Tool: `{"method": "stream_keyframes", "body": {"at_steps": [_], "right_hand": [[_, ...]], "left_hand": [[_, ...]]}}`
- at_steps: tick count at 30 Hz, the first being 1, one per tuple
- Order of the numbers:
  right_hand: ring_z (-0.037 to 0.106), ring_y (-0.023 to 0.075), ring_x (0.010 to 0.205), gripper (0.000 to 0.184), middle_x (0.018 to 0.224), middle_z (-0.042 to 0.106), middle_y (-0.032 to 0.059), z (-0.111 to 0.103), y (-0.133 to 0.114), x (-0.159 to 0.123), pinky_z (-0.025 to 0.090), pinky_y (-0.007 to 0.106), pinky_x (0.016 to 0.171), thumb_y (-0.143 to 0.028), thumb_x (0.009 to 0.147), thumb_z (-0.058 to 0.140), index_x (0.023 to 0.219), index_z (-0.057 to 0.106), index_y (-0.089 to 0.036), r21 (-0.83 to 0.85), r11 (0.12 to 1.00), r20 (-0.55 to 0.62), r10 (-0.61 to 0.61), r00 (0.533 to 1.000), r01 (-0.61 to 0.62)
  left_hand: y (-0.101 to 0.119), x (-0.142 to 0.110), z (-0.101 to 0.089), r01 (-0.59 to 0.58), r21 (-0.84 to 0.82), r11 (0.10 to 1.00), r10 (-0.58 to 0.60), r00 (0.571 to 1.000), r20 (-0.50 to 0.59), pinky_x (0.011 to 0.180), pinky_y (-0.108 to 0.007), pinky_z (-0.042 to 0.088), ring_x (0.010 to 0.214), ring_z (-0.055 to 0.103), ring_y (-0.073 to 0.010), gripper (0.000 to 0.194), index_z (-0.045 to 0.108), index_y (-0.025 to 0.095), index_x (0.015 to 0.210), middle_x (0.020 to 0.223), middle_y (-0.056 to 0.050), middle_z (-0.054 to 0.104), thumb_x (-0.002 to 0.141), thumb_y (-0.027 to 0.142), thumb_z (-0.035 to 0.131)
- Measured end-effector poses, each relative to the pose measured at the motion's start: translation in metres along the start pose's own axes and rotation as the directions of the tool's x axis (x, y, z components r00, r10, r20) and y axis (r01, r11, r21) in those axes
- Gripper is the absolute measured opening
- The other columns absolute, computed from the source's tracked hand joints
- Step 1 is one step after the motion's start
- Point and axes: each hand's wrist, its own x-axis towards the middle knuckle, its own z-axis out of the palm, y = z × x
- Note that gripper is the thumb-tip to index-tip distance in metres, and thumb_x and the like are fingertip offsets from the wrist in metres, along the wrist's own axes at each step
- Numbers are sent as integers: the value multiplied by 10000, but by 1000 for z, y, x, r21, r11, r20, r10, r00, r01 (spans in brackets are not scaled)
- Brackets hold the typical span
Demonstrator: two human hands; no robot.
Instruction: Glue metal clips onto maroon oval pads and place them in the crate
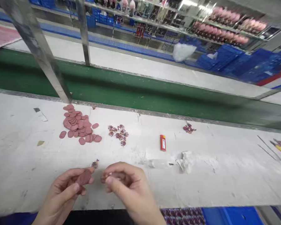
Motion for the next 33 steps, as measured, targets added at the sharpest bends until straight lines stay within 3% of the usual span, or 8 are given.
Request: {"method": "stream_keyframes", "body": {"at_steps": [5, 10, 16, 23, 28, 33], "right_hand": [[661, 91, 701, 125, 797, 763, 6, 21, 6, -16, 540, 179, 658, -309, 814, 868, 919, 822, -257, 139, 987, -91, 93, 991, -80], [623, 91, 657, 274, 752, 724, 10, 24, 11, -20, 536, 182, 582, -410, 761, 900, 906, 807, -196, 222, 964, -146, 182, 972, -147], [648, 135, 697, 289, 815, 705, 32, 18, 12, -22, 571, 211, 532, -425, 807, 837, 972, 796, -190, 131, 979, -183, 177, 967, -155], [688, 123, 818, 81, 896, 769, 4, 11, 10, -26, 525, 173, 632, -251, 878, 758, 934, 810, -276, -140, 990, -195, -34, 980, 6], [621, 84, 698, 81, 785, 717, -28, 9, 12, -24, 491, 178, 614, -302, 859, 806, 919, 793, -249, 26, 997, -181, 80, 980, -77], [600, 99, 678, 214, 724, 655, -43, 11, 18, -24, 514, 224, 638, -327, 771, 896, 901, 768, -215, 208, 969, -159, 170, 973, -135]], "left_hand": [[-13, 3, -9, -94, 141, 986, 64, 977, 202, 739, -195, 629, 976, 781, -215, 232, 826, 315, 1059, 1155, -53, 820, 839, 242, 826], [-17, 4, -1, -67, 180, 981, 14, 961, 277, 854, -208, 624, 967, 790, -187, 253, 799, 324, 1095, 1086, -38, 837, 874, 201, 790], [-12, 2, 10, -76, 251, 965, 8, 966, 260, 904, -252, 620, 986, 788, -207, 60, 792, 256, 833, 1154, -41, 821, 874, 213, 787], [-16, -2, 12, -93, 294, 951, 34, 979, 199, 975, -283, 609, 1057, 778, -239, 44, 835, 274, 814, 1115, -44, 830, 839, 238, 824], [-17, -3, 17, -55, 299, 953, 11, 989, 145, 974, -335, 625, 1062, 776, -273, 36, 836, 265, 784, 1095, -57, 833, 818, 260, 845], [-20, -4, 18, -89, 312, 946, 50, 990, 131, 953, -262, 617, 1037, 784, -241, 48, 837, 256, 777, 1040, -56, 843, 822, 270, 845]]}}
